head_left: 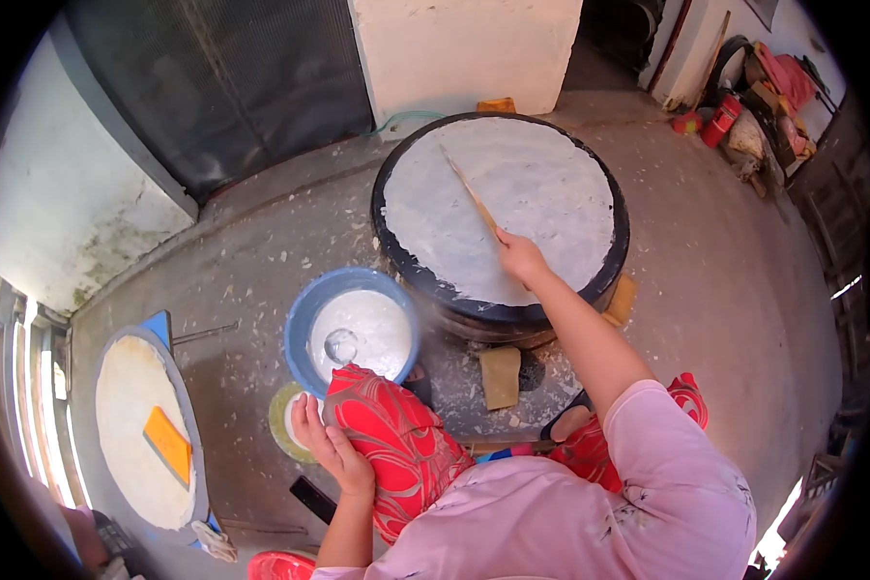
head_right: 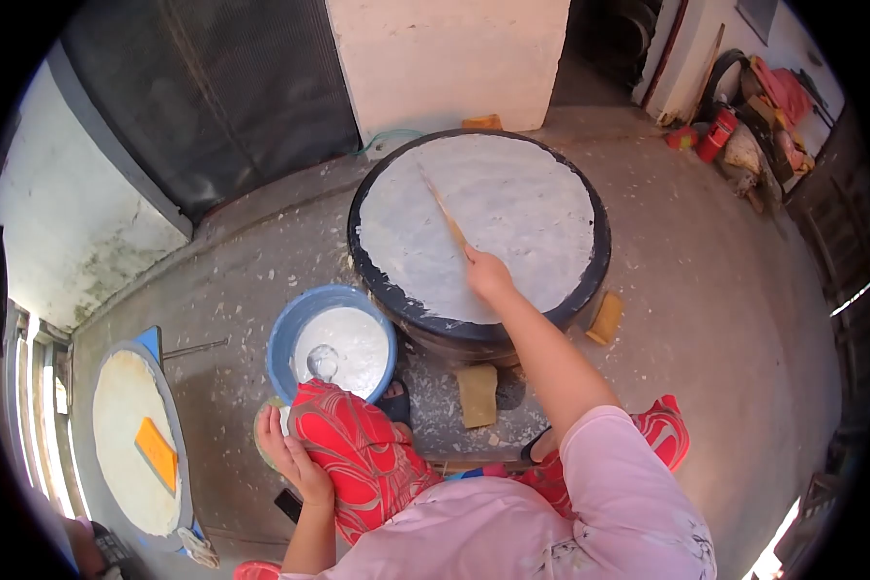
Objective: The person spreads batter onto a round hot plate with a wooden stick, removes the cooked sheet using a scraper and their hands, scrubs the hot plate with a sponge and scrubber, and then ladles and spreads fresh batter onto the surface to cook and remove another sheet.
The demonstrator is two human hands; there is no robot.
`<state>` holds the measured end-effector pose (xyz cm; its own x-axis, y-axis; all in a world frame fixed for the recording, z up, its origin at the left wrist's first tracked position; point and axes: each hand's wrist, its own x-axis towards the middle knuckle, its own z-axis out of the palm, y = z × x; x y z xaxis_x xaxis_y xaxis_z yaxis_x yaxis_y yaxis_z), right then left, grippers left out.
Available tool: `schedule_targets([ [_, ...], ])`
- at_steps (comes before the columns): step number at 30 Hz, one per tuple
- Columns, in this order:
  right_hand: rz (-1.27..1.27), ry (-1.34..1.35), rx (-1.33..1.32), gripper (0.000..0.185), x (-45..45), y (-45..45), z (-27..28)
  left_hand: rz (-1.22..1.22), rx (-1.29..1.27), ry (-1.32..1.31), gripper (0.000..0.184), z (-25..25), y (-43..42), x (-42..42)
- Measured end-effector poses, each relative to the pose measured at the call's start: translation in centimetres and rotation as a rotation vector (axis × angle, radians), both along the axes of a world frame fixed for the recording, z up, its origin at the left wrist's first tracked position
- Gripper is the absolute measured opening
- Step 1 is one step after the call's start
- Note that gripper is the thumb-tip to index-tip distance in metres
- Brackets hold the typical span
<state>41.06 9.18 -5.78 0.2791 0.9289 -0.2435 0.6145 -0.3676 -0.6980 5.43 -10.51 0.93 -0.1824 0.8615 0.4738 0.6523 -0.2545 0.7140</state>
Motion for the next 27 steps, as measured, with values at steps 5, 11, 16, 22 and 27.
schedule_targets([
  [5,-0.047,-0.74,0.058,0.035,0.1,0.0,1.9,0.013,0.0,-0.012,0.041,-0.2,0.2,-0.1],
  [11,0.078,-0.176,0.228,0.036,-0.9,-1.0,-1.6,0.044,-0.008,0.01,0.041,-0.4,0.2,-0.8],
  [16,-0.323,0.178,0.207,0.034,0.8,-3.9,-1.5,0.036,-0.006,0.028,0.043,-0.7,0.0,-1.1],
  [22,-0.125,0.504,-0.044,0.036,-2.2,-10.9,2.5,0.021,-0.012,-0.035,0.039,-0.8,-0.2,-0.9],
  [27,-0.217,0.695,-0.063,0.041,-1.0,-11.3,1.1,0.011,-0.02,-0.024,0.04,-0.9,-0.2,-0.8],
])
